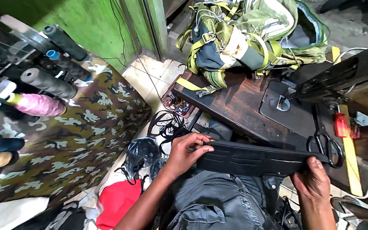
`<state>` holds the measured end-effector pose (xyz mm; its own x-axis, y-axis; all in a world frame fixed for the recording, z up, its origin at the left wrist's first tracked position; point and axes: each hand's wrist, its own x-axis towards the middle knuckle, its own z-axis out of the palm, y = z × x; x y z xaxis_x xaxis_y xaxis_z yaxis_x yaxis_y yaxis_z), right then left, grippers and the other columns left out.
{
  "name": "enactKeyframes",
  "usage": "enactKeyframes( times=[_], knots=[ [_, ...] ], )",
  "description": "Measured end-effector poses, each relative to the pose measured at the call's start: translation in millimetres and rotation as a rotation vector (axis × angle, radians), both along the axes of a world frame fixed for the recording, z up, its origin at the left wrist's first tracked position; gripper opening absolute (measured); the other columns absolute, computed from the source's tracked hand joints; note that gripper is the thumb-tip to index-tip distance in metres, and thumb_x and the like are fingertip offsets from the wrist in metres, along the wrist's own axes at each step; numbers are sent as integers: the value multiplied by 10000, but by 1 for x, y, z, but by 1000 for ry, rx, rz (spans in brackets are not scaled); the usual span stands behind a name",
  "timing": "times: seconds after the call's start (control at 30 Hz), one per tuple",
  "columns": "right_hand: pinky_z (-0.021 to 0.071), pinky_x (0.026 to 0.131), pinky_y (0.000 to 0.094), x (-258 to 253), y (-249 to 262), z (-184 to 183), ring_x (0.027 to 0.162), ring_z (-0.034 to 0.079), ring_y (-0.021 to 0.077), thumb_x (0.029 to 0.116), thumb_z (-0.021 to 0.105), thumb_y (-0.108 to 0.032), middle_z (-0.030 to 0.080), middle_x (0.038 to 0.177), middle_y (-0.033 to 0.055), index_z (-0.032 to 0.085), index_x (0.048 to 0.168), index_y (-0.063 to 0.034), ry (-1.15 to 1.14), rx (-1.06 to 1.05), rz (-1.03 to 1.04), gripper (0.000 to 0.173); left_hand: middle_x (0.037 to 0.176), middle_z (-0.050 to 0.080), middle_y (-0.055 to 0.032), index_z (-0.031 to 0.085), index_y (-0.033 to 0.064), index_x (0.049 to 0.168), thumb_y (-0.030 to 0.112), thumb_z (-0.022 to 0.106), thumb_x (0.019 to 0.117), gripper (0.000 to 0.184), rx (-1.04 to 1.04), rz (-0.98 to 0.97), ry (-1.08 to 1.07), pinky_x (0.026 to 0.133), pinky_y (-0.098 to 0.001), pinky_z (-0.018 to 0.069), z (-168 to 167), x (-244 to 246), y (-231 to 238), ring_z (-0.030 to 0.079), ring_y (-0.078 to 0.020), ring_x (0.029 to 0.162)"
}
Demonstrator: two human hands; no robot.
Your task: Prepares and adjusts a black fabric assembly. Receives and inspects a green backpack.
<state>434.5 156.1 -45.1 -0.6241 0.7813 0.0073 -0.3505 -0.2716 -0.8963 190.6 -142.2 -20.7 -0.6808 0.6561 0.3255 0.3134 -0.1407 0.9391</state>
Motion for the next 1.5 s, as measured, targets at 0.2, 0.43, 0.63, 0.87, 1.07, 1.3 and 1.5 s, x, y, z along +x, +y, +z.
enactKeyframes(
  times=[0.2,0.43,0.63,0.87,1.07,1.3,1.5],
  knots=[
    [603,904,281,0,2,1,980,732,80,916,758,-328,776,1030,-26,771,1029,-213,0,4,19,162,1154,745,-121,731,-43,1004,69,779,902,159,30,-79,-46,822,-265,641,3,-8,-3,746,-129,981],
    [609,890,283,1,3,-3,975,733,78,925,747,-329,778,1026,-22,774,1026,-213,10,-5,38,156,1082,769,-66,712,0,929,71,791,889,114,14,-82,-143,761,-238,625,7,-10,-3,742,-78,867],
    [609,885,282,-1,3,-1,963,733,76,912,760,-331,777,1015,-29,774,1012,-220,-12,5,19,150,1093,761,-61,695,4,935,43,792,879,119,27,-82,-191,789,-257,632,5,-7,-1,743,-92,878],
    [604,897,278,-3,6,2,970,733,80,928,743,-334,777,1022,-27,771,1021,-208,-8,23,47,159,1063,770,-50,614,50,948,-3,792,859,206,44,-50,-284,823,-288,624,2,-3,1,752,-119,900],
    [601,902,270,-4,3,4,982,728,64,927,740,-353,776,1023,-47,764,1029,-229,-40,61,21,163,1004,778,-39,566,81,959,-51,794,827,295,66,-54,-443,847,-298,618,6,-3,3,758,-130,904],
    [602,897,269,-6,4,8,971,730,66,911,759,-345,775,1007,-40,753,1015,-217,-47,57,-23,166,997,779,-52,561,95,979,-113,757,826,324,110,-75,-712,887,-311,611,12,0,6,762,-151,940],
    [593,917,277,-6,5,10,990,722,64,936,735,-327,770,1024,-42,752,1029,-213,-58,61,-15,148,966,783,-61,572,84,923,-125,753,822,294,78,-33,-765,885,-309,609,14,-3,10,764,-148,921]
  ],
)
